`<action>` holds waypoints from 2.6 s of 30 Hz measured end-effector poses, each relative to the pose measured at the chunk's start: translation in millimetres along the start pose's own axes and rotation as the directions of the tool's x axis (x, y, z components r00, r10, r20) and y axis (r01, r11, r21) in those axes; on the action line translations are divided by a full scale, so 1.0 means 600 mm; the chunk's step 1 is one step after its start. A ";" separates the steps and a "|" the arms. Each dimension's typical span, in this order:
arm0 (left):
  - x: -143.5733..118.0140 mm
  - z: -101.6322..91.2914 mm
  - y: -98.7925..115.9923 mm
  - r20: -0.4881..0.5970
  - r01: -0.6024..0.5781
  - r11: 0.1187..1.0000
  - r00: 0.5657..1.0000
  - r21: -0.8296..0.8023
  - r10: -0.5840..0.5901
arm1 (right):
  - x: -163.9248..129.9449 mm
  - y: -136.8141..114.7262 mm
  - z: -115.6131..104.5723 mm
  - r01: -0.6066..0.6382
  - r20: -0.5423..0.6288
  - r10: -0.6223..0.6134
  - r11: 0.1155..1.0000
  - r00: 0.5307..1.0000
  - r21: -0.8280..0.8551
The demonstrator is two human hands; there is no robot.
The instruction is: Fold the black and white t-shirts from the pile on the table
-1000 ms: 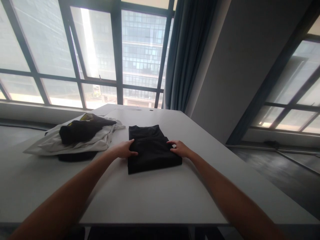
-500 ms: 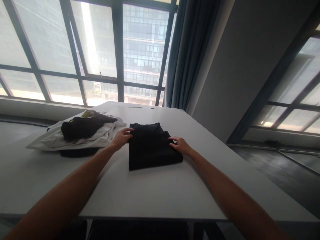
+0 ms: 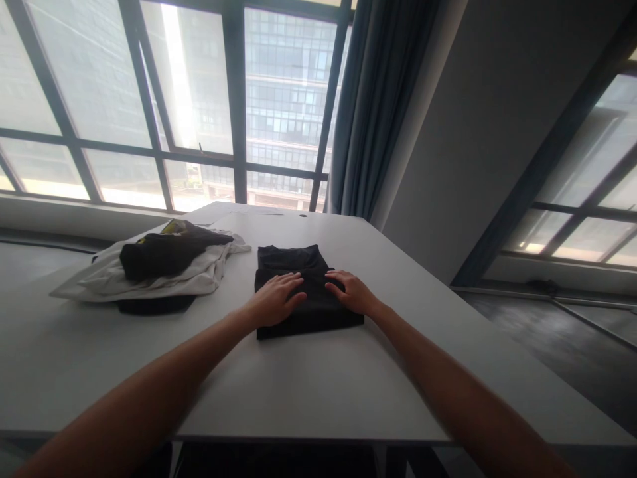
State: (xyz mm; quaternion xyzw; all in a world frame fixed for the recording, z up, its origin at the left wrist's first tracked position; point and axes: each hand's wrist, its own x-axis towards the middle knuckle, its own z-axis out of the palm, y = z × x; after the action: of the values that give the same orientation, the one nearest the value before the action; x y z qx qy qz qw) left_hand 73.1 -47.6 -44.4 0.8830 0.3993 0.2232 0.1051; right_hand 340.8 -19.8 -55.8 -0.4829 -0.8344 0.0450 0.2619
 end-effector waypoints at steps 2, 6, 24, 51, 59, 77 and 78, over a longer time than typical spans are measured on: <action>-0.004 0.027 0.010 0.171 -0.021 1.000 0.985 0.009 0.019 | -0.003 -0.004 0.017 0.016 0.137 -0.022 0.999 0.990 0.049; -0.003 0.053 -0.013 0.291 -0.029 0.999 0.956 0.031 0.019 | -0.007 -0.003 0.047 -0.065 0.319 0.067 0.998 0.945 -0.018; 0.007 -0.005 -0.136 0.163 0.315 0.932 0.925 0.177 -0.344 | -0.001 0.078 0.038 -0.298 0.203 0.316 0.948 0.927 -0.115; -0.021 -0.066 -0.142 0.402 0.070 0.998 0.913 0.008 -0.067 | -0.018 0.044 -0.056 -0.052 0.323 0.013 0.992 0.946 0.112; -0.008 -0.026 -0.144 0.119 -0.004 0.998 0.993 0.062 -0.003 | -0.016 0.053 -0.037 -0.138 0.129 0.112 0.969 0.985 0.205; 0.000 -0.038 -0.126 0.020 0.413 0.787 0.890 -0.458 -0.456 | -0.008 0.029 -0.035 -0.447 0.243 0.376 0.769 0.894 0.458; 0.000 -0.038 -0.128 0.025 0.375 0.819 0.914 -0.434 -0.404 | -0.008 0.027 -0.034 -0.423 0.234 0.353 0.795 0.906 0.434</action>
State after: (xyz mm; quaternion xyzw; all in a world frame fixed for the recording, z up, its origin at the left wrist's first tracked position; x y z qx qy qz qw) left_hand 11.7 3.1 -52.0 0.7294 0.5154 0.3092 0.3267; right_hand 365.4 -18.9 -45.3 -0.5602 -0.6967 0.3351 0.2975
